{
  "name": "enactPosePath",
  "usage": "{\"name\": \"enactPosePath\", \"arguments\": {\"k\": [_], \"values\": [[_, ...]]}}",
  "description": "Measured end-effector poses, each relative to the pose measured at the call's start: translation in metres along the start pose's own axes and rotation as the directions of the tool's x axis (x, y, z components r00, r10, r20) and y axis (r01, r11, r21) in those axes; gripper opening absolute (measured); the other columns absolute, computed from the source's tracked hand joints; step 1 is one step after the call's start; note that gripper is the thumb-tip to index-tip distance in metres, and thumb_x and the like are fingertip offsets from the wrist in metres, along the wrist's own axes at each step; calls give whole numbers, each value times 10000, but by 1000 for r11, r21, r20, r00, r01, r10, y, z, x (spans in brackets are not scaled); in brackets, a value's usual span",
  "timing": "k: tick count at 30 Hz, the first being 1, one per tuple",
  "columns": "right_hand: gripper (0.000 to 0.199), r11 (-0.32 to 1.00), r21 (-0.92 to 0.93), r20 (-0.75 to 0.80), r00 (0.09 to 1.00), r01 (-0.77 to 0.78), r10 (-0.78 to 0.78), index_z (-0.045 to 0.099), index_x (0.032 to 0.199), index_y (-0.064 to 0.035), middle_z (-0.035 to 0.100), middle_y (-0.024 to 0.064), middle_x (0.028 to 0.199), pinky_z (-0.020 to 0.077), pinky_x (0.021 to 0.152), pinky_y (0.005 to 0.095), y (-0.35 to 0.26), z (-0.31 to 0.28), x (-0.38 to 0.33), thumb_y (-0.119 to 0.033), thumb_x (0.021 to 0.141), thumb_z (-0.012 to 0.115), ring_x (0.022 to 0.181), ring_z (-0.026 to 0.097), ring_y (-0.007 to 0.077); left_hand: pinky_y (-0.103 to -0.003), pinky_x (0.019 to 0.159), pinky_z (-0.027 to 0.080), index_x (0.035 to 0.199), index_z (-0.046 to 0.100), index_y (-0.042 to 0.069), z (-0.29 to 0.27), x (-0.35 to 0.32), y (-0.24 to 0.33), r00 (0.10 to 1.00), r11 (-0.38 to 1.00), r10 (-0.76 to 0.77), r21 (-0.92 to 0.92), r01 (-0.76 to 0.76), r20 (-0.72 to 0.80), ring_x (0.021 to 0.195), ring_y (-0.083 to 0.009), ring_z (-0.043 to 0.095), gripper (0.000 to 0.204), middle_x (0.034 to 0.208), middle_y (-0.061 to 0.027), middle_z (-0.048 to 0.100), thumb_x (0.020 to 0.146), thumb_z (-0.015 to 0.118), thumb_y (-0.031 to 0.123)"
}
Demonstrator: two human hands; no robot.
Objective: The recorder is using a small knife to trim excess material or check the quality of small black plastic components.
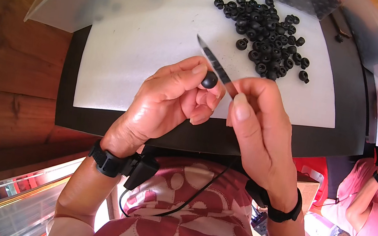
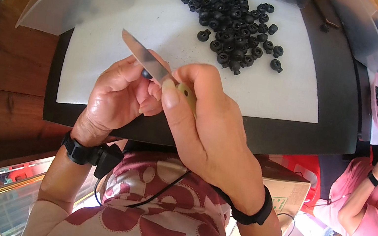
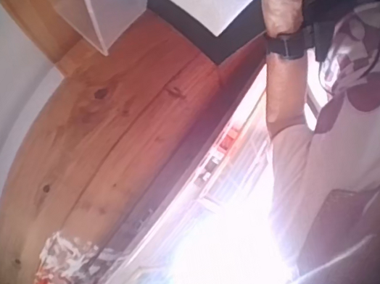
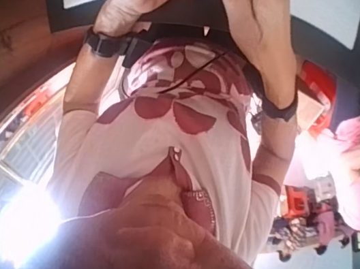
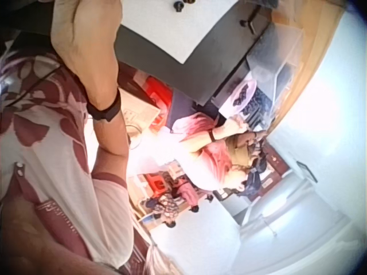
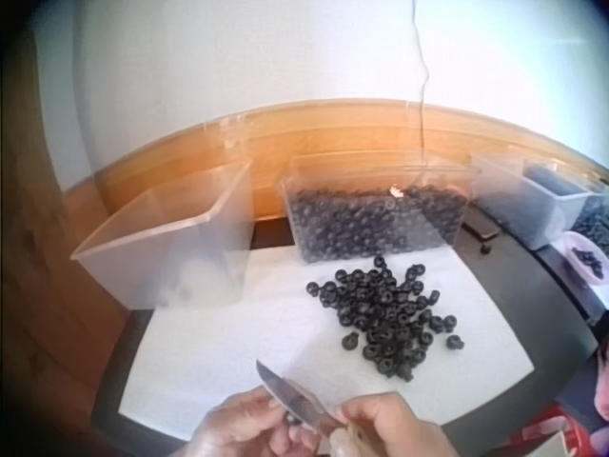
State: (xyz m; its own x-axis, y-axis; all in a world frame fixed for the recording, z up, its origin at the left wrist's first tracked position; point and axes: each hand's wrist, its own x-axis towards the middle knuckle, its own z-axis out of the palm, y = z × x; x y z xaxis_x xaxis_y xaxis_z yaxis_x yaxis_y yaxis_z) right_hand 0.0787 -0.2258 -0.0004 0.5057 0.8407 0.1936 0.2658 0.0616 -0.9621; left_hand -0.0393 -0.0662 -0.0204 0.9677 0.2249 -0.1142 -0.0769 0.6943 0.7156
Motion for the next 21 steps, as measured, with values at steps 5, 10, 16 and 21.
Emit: {"name": "enactPosePath", "arguments": {"k": [5, 10, 16, 21], "values": [[197, 958, -283, 68, 997, 48, -30, 513, 1118, -17, 625, 128, 782, 503, 599, 372, -7, -8, -11, -132, 1005, 627, 646, 643, 323, -254, 522, 348, 1052, 547, 2, 4, 2, -6, 990, 992, 65, 114, -51, -129, 592, -129, 458, 450, 889, -126, 617, 1050, 502, 450], [185, 954, -273, 38, 993, 120, -114, 528, 1099, -37, 644, 106, 807, 507, 599, 375, 0, -4, -14, -92, 976, 654, 663, 656, 321, -251, 504, 344, 1033, 533, 9, 6, 3, -8, 988, 982, 121, 156, -105, -100, 568, -119, 436, 473, 893, -145, 620, 1048, 484, 479], [180, 943, -294, 30, 987, 157, -155, 532, 1092, -39, 650, 107, 825, 504, 595, 379, 1, -3, -14, -78, 970, 658, 668, 657, 322, -250, 510, 346, 1045, 527, 13, 8, 2, -7, 983, 979, 112, 183, -85, -146, 590, -116, 442, 472, 897, -132, 617, 1057, 451, 479], [182, 935, -314, 27, 986, 167, -167, 533, 1092, -35, 648, 106, 815, 500, 588, 373, 0, -3, -14, -70, 966, 660, 657, 654, 312, -252, 525, 350, 1053, 517, 16, 9, 0, -7, 986, 972, 109, 219, -79, -127, 609, -121, 454, 449, 917, -128, 626, 1065, 435, 457]]}}
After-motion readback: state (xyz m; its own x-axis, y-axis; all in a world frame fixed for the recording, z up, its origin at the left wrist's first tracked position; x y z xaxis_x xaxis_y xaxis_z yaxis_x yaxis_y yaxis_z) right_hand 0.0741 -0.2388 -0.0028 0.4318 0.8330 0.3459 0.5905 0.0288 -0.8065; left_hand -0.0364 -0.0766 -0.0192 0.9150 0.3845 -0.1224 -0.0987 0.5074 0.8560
